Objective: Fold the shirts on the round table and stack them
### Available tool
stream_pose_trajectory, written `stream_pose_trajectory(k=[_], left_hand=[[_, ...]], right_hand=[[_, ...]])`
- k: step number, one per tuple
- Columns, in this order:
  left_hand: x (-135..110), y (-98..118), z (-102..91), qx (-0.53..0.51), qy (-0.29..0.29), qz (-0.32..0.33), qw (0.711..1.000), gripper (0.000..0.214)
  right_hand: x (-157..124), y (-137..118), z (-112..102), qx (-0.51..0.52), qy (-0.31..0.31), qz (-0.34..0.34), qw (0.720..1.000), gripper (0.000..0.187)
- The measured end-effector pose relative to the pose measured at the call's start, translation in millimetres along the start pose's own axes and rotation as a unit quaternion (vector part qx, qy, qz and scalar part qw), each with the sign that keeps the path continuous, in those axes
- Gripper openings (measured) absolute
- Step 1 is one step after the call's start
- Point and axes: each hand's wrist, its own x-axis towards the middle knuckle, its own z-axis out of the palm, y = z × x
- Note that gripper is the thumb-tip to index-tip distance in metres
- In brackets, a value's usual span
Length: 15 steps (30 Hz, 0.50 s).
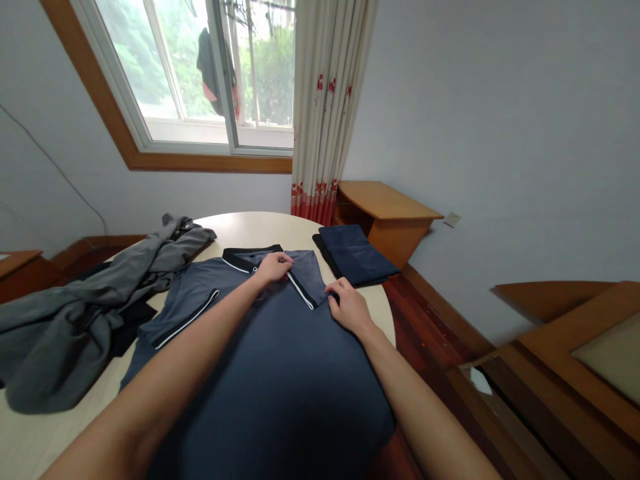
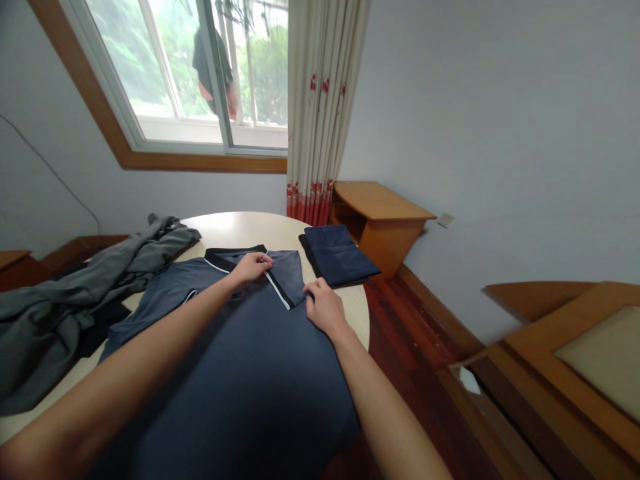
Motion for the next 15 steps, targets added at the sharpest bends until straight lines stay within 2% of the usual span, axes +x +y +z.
stream_pose_trajectory(k=[4, 6, 8, 10, 12, 15], left_hand=[[0.0, 0.3, -4.6, 0.010, -0.019, -0.020, 1.000, 0.022], [-1.2, 3.5, -3.0, 0.053, -0.005, -0.009, 0.999, 0.017], [-1.8, 10.9, 4.3, 0.126, 0.025, 0.063, 0.990, 0.021], [0.2, 21.2, 17.3, 0.194, 0.037, 0.167, 0.966, 0.034], [6.0, 30.3, 33.6, 0.223, 0.004, 0.222, 0.949, 0.044], [21.0, 34.7, 55.2, 0.243, -0.063, 0.194, 0.948, 0.055]], right_hand=[[0.3, -1.2, -1.5, -0.010, 0.000, 0.023, 1.000, 0.022], [0.2, -1.9, -2.6, -0.013, -0.001, 0.030, 0.999, 0.022], [0.2, -2.8, -3.8, -0.017, 0.005, 0.028, 0.999, 0.021], [0.2, -3.9, -4.6, -0.025, 0.018, 0.008, 0.999, 0.021], [0.3, -5.1, -4.8, -0.034, 0.035, -0.023, 0.999, 0.021], [0.3, -6.9, -4.1, -0.044, 0.052, -0.057, 0.996, 0.020]])
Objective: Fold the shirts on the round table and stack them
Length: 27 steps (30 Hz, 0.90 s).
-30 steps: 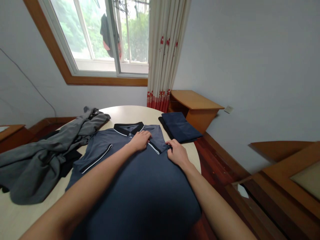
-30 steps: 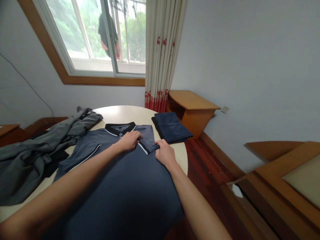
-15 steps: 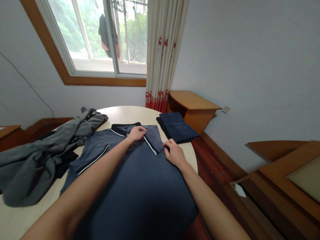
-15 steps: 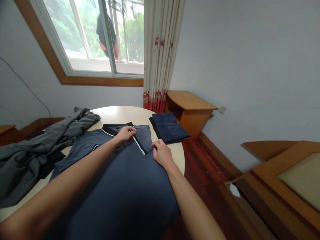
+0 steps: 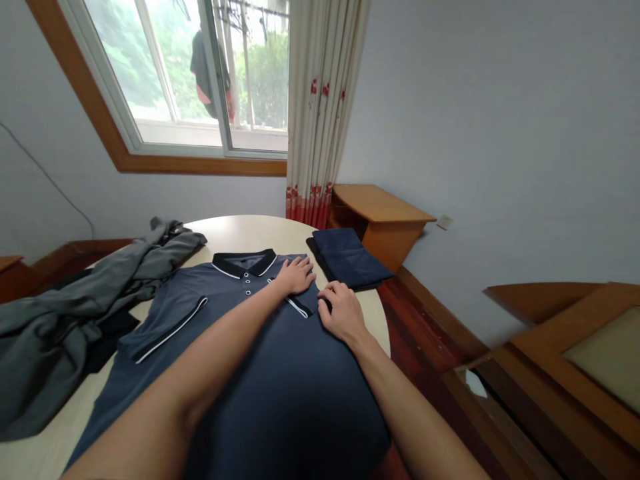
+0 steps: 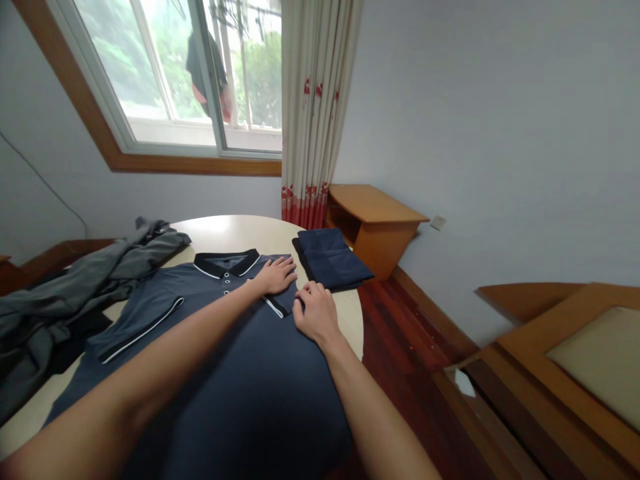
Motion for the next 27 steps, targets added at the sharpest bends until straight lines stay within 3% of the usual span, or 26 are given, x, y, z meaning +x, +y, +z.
stream_pose_trajectory(k=[5, 9, 11, 14, 18, 21, 24, 27], left_hand=[[23.3, -8.6, 14.1, 0.002, -0.023, -0.011, 1.000, 0.065], [13.6, -10.7, 4.5, -0.015, -0.041, -0.022, 0.999, 0.067], [-8.8, -16.5, -7.1, -0.013, -0.022, -0.024, 0.999, 0.068], [-64.9, -43.9, -29.8, 0.000, 0.003, -0.047, 0.999, 0.067], [-156.3, -107.8, -57.4, 0.014, -0.026, -0.188, 0.982, 0.069], [-206.8, -148.5, -65.2, 0.028, -0.060, -0.272, 0.960, 0.071], [-226.4, -167.5, -60.6, 0.035, -0.080, -0.289, 0.953, 0.072], [-221.1, -172.5, -50.7, 0.051, -0.070, -0.292, 0.952, 0.074]], right_hand=[[-0.5, -1.5, 1.8, -0.003, -0.019, -0.012, 1.000, 0.019], [-1.4, -1.1, 3.4, -0.005, -0.022, -0.013, 1.000, 0.021], [-1.9, -1.0, 4.2, -0.005, -0.018, -0.016, 1.000, 0.022], [-3.2, -1.4, 4.5, -0.008, -0.019, -0.022, 1.000, 0.023], [-2.6, -7.7, 2.8, -0.024, -0.014, -0.032, 0.999, 0.027], [7.7, -22.6, 3.7, -0.038, -0.028, -0.033, 0.998, 0.033], [29.5, -44.2, 11.5, -0.040, -0.086, -0.010, 0.995, 0.048], [54.6, -60.2, 27.9, -0.035, -0.175, 0.056, 0.982, 0.065]])
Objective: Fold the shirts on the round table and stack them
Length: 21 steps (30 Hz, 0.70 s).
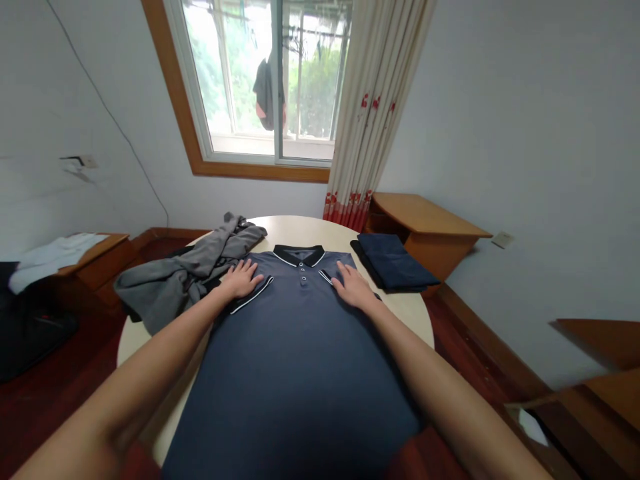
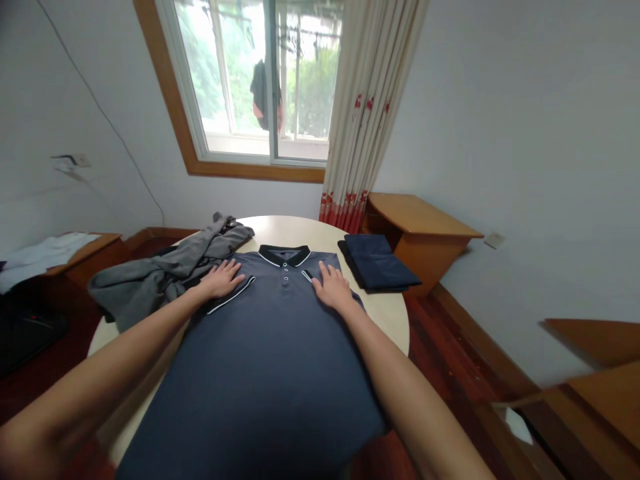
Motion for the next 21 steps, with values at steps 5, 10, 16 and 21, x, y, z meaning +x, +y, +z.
stream_pose_trajectory(k=[5, 10, 16, 21], left_hand=[[28.1, 2.5, 6.0, -0.005, 0.037, -0.016, 0.999, 0.076], [56.0, 0.1, 0.0, -0.018, 0.038, -0.042, 0.998, 0.079], [82.9, 22.5, -5.1, 0.032, 0.053, -0.058, 0.996, 0.077], [105.2, 18.5, 0.3, 0.017, 0.048, -0.048, 0.998, 0.078]], right_hand=[[36.8, -0.7, 22.8, -0.021, -0.067, 0.070, 0.995, 0.068], [64.4, 14.1, 34.4, -0.028, -0.041, 0.074, 0.996, 0.069], [94.4, 20.3, 33.6, -0.028, -0.029, 0.085, 0.996, 0.068], [107.5, 24.1, 36.3, -0.038, -0.010, 0.077, 0.996, 0.068]])
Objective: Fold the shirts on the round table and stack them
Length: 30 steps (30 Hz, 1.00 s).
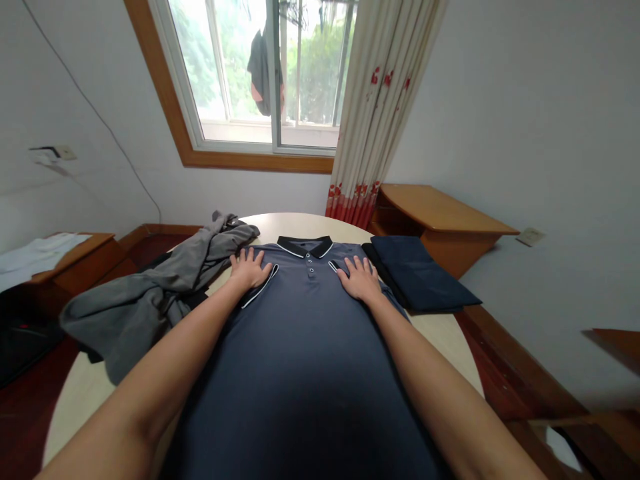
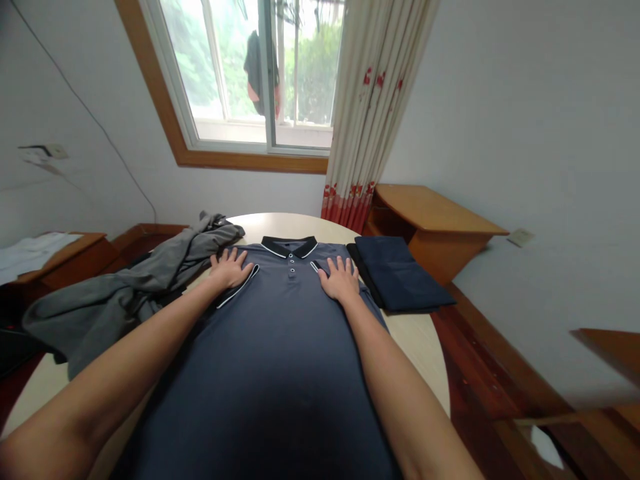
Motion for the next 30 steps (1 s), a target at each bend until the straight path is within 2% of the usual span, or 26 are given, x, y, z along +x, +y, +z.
stream_pose_trajectory(k=[5, 9, 11, 13, 15, 17, 21, 24, 30], left_hand=[[17.7, -18.6, 6.6, -0.032, 0.001, 0.009, 0.999, 0.080], [12.6, -13.7, -0.7, -0.024, -0.018, -0.010, 1.000, 0.075], [0.0, -3.3, -6.2, -0.016, -0.017, -0.032, 0.999, 0.073], [-19.2, 9.6, -8.9, -0.007, 0.013, -0.039, 0.999, 0.071], [-42.0, 22.3, -7.0, -0.008, 0.038, -0.022, 0.999, 0.071], [-63.9, 32.0, -2.0, -0.019, 0.034, -0.002, 0.999, 0.072], [-90.3, 37.6, 5.1, -0.029, 0.032, 0.006, 0.999, 0.069], [-92.2, 31.3, 1.8, -0.035, 0.048, 0.010, 0.998, 0.062], [-74.9, 23.2, -10.2, -0.034, 0.080, 0.017, 0.996, 0.049]], right_hand=[[3.3, 1.7, 2.3, -0.005, 0.003, 0.002, 1.000, 0.068], [1.8, 1.2, 0.2, -0.015, 0.006, 0.005, 1.000, 0.067], [-0.3, -1.5, -2.6, -0.025, 0.007, 0.004, 1.000, 0.067], [-5.6, -7.9, -5.5, -0.040, 0.016, -0.005, 0.999, 0.065], [-16.2, -19.2, -7.4, -0.045, 0.029, -0.023, 0.998, 0.063], [-32.5, -34.5, -7.5, -0.030, 0.034, -0.049, 0.998, 0.062], [-70.6, -63.3, -4.4, 0.010, -0.014, -0.092, 0.996, 0.064], [-90.2, -70.7, -1.9, 0.028, -0.033, -0.102, 0.994, 0.065], [-99.2, -62.5, 1.1, 0.058, -0.001, -0.123, 0.991, 0.061]])
